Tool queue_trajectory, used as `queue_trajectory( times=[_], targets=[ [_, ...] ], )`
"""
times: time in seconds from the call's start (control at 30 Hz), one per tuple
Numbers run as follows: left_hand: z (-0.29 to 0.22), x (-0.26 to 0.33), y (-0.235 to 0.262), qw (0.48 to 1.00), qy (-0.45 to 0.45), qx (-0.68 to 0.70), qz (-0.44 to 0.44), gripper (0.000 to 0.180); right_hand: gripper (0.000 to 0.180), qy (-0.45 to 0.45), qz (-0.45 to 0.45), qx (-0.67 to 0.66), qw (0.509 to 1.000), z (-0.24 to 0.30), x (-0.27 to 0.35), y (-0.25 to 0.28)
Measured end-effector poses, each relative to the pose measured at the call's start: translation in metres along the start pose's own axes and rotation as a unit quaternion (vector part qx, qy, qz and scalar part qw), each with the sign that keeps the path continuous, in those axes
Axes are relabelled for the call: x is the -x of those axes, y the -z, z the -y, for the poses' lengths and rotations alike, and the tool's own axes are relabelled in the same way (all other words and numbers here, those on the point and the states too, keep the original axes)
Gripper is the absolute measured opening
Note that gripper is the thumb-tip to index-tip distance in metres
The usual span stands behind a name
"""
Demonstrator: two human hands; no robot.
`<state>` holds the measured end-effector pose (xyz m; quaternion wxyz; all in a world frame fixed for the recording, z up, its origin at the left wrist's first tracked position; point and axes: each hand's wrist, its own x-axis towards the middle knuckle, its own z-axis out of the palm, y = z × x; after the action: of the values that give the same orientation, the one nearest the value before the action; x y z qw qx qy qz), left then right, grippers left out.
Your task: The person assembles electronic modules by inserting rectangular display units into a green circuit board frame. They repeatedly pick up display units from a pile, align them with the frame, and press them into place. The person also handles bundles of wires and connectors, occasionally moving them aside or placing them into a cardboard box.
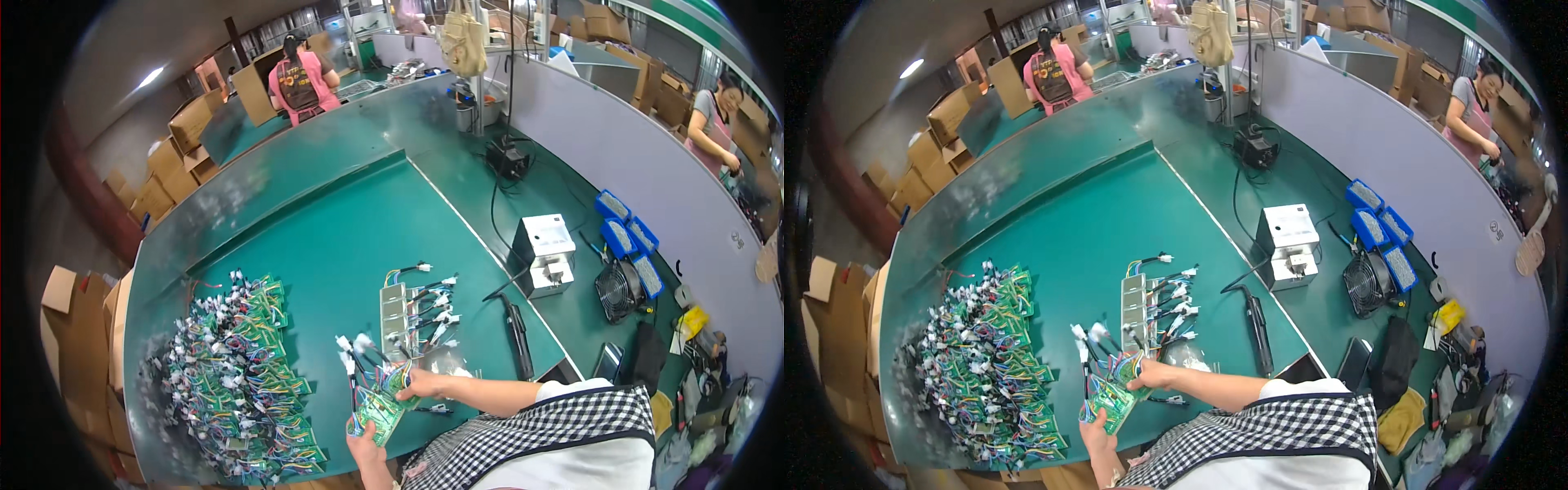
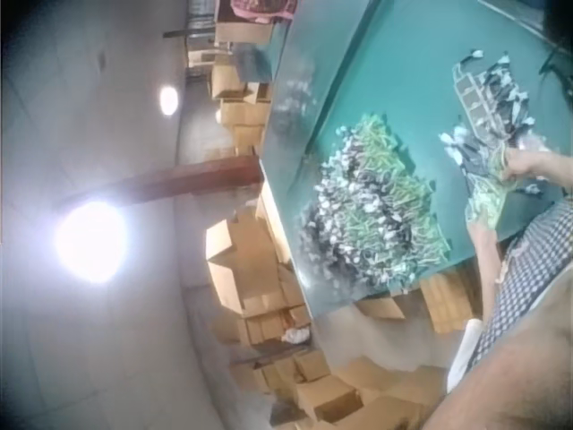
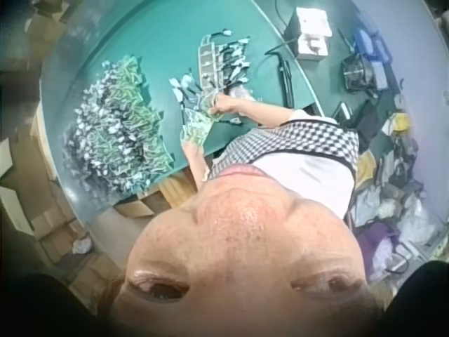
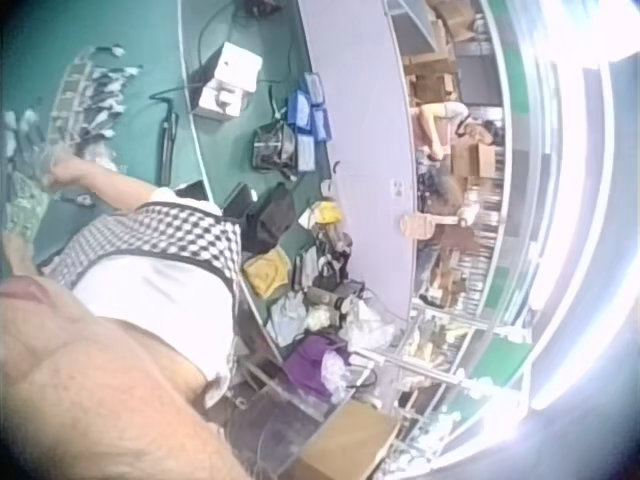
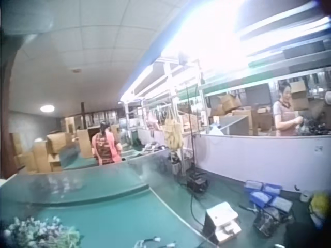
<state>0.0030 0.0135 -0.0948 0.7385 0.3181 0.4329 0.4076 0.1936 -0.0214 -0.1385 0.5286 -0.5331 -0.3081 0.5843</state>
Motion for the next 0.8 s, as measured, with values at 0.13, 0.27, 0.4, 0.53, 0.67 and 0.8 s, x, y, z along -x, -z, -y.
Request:
queue_trajectory(
  times=[0.13,0.27,0.4,0.53,0.67,0.8],
  targets=[
    [0.011,-0.005,0.005,1.000,-0.001,-0.024,-0.006,0.038,0.034,-0.107,0.046,-0.085,0.990,-0.001,0.005,0.005],
    [0.033,-0.003,-0.017,0.989,-0.069,-0.095,-0.095,0.040,0.039,0.004,-0.120,0.433,0.893,0.021,0.024,-0.028],
    [0.029,-0.015,0.000,0.974,-0.102,-0.075,-0.189,0.039,0.040,-0.013,-0.124,0.393,0.911,0.059,0.028,-0.025],
    [0.000,-0.012,0.007,0.996,0.053,0.073,0.004,0.038,0.040,-0.030,0.132,0.069,0.988,0.055,0.002,-0.004],
    [0.010,-0.013,-0.004,0.995,0.045,0.081,-0.020,0.032,0.047,0.008,0.084,0.104,0.991,0.062,0.011,-0.037],
    [0.018,-0.008,-0.006,0.982,-0.084,-0.042,-0.166,0.023,0.041,0.031,0.019,0.112,0.993,0.043,0.002,-0.072]
  ],
)
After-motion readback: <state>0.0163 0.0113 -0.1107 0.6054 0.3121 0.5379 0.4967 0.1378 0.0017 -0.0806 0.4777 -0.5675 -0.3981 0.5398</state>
